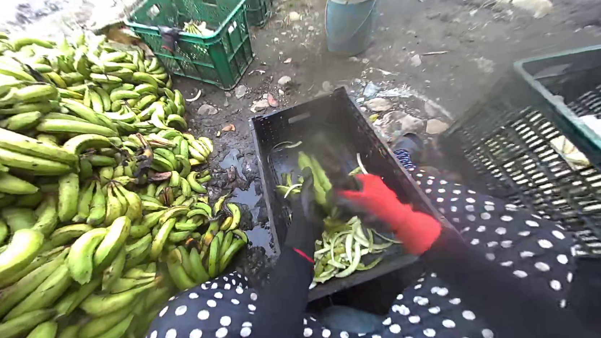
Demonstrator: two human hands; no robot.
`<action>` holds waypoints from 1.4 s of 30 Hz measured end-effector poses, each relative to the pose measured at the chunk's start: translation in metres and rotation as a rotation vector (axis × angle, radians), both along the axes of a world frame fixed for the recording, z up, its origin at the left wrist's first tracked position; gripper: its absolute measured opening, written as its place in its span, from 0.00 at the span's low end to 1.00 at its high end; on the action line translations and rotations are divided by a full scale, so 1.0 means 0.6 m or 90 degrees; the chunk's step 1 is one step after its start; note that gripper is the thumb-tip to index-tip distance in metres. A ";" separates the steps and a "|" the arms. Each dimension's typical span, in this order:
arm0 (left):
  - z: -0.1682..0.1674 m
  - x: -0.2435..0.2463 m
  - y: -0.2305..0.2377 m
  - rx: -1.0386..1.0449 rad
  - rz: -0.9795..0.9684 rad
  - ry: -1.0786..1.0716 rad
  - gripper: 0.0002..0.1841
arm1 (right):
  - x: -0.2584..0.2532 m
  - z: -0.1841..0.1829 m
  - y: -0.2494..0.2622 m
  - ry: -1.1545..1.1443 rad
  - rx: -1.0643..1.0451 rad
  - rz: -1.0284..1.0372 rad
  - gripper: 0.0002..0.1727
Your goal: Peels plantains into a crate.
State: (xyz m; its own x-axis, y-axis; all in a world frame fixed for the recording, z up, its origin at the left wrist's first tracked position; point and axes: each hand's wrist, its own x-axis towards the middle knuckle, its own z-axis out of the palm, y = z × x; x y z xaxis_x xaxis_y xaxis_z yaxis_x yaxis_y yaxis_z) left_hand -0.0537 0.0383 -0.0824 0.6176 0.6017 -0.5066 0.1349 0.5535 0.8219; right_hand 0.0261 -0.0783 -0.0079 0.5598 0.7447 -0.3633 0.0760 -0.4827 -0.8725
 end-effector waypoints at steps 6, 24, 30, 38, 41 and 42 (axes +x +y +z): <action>0.021 -0.055 0.010 0.033 0.019 -0.018 0.14 | -0.142 -0.067 -0.073 -0.233 0.265 -0.027 0.22; 0.043 -0.071 0.043 0.289 0.058 0.231 0.29 | -0.215 -0.027 -0.095 -0.062 0.018 0.025 0.29; 0.039 -0.058 0.024 0.270 -0.007 0.225 0.30 | -0.219 0.001 -0.114 -0.074 -0.009 0.001 0.28; 0.025 -0.043 0.018 0.313 -0.079 0.280 0.29 | -0.232 0.022 -0.129 -0.053 -0.030 -0.050 0.32; 0.022 -0.036 0.013 0.291 -0.087 0.260 0.27 | -0.234 0.026 -0.132 -0.057 -0.027 -0.069 0.31; 0.021 -0.034 0.012 0.291 -0.093 0.263 0.28 | -0.234 0.025 -0.133 -0.060 -0.025 -0.073 0.31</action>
State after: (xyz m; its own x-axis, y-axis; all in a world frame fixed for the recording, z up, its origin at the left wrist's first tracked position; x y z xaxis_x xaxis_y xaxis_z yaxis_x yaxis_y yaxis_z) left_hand -0.0739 0.0454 -0.0697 0.5187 0.7376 -0.4323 0.5388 0.1106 0.8352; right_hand -0.1143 -0.1579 0.0074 0.6728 0.6605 -0.3333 0.0990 -0.5268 -0.8442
